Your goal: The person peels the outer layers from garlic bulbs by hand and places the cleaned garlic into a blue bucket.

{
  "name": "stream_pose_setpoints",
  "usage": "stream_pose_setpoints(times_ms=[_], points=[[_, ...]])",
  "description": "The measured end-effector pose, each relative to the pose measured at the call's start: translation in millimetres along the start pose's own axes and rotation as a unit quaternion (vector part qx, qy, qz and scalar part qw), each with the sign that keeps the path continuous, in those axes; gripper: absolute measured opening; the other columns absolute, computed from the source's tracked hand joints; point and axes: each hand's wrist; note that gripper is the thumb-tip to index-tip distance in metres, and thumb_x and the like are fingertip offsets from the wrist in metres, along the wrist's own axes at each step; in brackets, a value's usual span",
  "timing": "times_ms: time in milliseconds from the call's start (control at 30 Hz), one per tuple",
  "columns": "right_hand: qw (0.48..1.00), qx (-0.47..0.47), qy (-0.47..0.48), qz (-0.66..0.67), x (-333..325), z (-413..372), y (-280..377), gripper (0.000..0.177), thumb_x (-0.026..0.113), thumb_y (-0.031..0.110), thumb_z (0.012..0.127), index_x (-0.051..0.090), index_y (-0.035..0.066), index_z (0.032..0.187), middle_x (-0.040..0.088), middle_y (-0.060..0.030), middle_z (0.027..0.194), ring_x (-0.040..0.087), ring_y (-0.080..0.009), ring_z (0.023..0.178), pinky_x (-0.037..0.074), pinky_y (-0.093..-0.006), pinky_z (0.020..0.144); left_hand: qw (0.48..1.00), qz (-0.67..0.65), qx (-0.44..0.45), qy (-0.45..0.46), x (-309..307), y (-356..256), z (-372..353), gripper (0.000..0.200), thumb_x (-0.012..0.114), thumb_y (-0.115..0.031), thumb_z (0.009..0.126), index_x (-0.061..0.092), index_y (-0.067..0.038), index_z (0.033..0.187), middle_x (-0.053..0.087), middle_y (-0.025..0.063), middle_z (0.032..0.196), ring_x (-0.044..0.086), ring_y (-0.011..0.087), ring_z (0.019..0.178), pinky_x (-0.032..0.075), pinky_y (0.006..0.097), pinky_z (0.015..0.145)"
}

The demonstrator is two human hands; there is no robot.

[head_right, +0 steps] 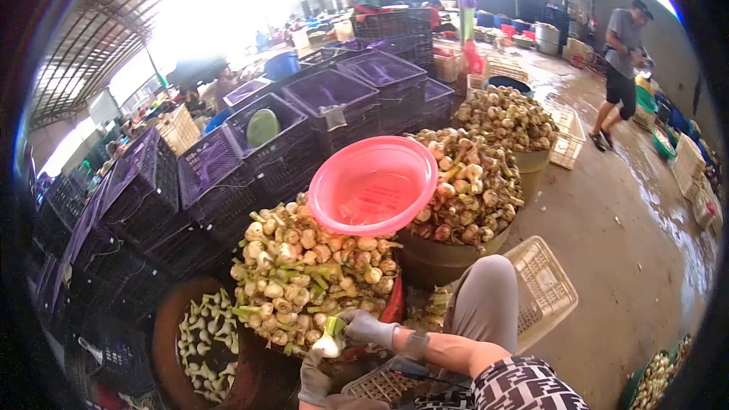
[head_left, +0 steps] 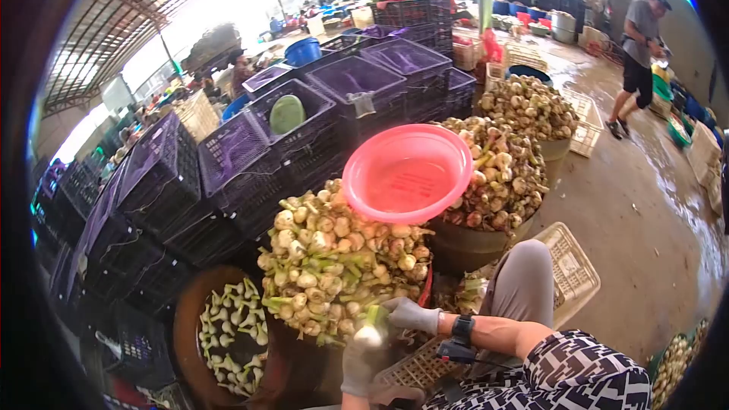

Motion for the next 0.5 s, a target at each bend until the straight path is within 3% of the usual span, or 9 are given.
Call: stream_pose_setpoints(times_ms=[33,167,200,233,300,367,400,433,500], points=[[0.998,-0.043,-0.016,-0.038,0.0,-2.0,-1.0,0.033,0.05,0.004,0.076,0.06,0.009,0.107,0.06,-0.005,0.072,0.053,-0.0127,0.058,0.043,-0.0285,0.045,0.998,-0.063,0.001,-0.01,-16.7,21.9,9.0,0.041,0.052,-0.023,0.086,0.047,0.004,0.117,0.059,0.0102,0.101,0.058,0.0188,0.092,0.049,0.0288,0.075],[0.999,0.002,-0.018,-0.04,4.8,-2.4,-3.8,0.036,0.053,0.006,0.077,0.058,0.011,0.112,0.06,-0.0039,0.091,0.055,-0.0134,0.07,0.045,-0.0282,0.048,0.986,-0.16,-0.02,-0.046,27.0,-6.5,-3.2,0.041,0.048,-0.032,0.087,0.052,0.0,0.112,0.06,0.009,0.099,0.058,0.0194,0.088,0.049,0.0297,0.07],[0.999,0.016,-0.004,-0.038,5.1,-0.4,-8.5,0.036,0.056,0.002,0.075,0.058,0.008,0.111,0.061,-0.0033,0.092,0.057,-0.0114,0.074,0.046,-0.0255,0.057,0.992,0.009,0.032,-0.122,32.3,-7.9,-5.8,0.035,0.046,-0.03,0.088,0.054,0.0,0.105,0.06,0.0077,0.095,0.057,0.0182,0.085,0.048,0.0324,0.068],[0.999,0.031,0.009,-0.036,5.3,1.8,-13.5,0.037,0.059,-0.002,0.073,0.059,0.006,0.109,0.062,-0.0028,0.094,0.058,-0.0094,0.078,0.048,-0.0227,0.067,0.985,0.028,-0.01,-0.17,22.2,8.0,1.0,0.036,0.043,-0.033,0.089,0.056,-0.002,0.099,0.06,0.0059,0.087,0.057,0.0163,0.074,0.048,0.032,0.062],[0.991,0.117,0.035,0.06,5.8,-4.7,1.1,0.03,0.057,-0.001,0.076,0.059,0.003,0.106,0.062,-0.0033,0.091,0.057,-0.0086,0.076,0.047,-0.022,0.063,0.982,0.013,0.043,-0.185,14.9,13.7,2.5,0.035,0.041,-0.033,0.091,0.057,-0.003,0.098,0.059,0.0043,0.082,0.054,0.0133,0.062,0.046,0.029,0.05],[0.971,0.063,0.042,0.225,5.6,0.2,-18.1,0.022,0.056,0.002,0.079,0.059,0.0,0.101,0.062,-0.0038,0.086,0.057,-0.0093,0.071,0.047,-0.0225,0.059,0.987,-0.091,-0.052,-0.125,-0.6,10.0,3.0,0.034,0.041,-0.034,0.091,0.057,-0.004,0.097,0.059,0.0023,0.079,0.052,0.011,0.06,0.045,0.0262,0.052],[0.962,0.093,0.066,0.247,0.9,-0.8,-22.2,0.017,0.056,0.004,0.08,0.059,-0.001,0.097,0.061,-0.0027,0.082,0.056,-0.0105,0.067,0.047,-0.0241,0.057,0.98,-0.143,-0.099,-0.093,-5.9,7.8,1.1,0.034,0.041,-0.034,0.091,0.057,-0.005,0.097,0.058,0.0014,0.077,0.051,0.0099,0.059,0.045,0.0247,0.052],[0.993,-0.017,0.079,0.089,-5.2,-2.4,-26.1,0.015,0.055,0.004,0.081,0.059,-0.001,0.094,0.06,-0.0026,0.079,0.056,-0.0109,0.066,0.047,-0.0247,0.058,0.982,-0.115,-0.109,-0.1,-7.0,6.7,0.0,0.033,0.041,-0.034,0.091,0.058,-0.006,0.097,0.058,0.001,0.077,0.05,0.0093,0.059,0.044,0.0242,0.053],[0.939,-0.241,0.096,-0.226,-11.6,-4.9,-22.4,0.012,0.052,0.004,0.081,0.059,-0.001,0.09,0.059,-0.0025,0.075,0.055,-0.0117,0.064,0.046,-0.0258,0.058,0.984,-0.055,-0.128,-0.111,-4.9,-2.9,-0.9,0.033,0.041,-0.035,0.091,0.058,-0.007,0.096,0.057,0.0002,0.075,0.049,0.0081,0.058,0.042,0.0231,0.053]])
Point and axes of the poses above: each hand's wrist, its own z-axis towards the middle knuckle, its own x-axis out of the palm, y = z × x
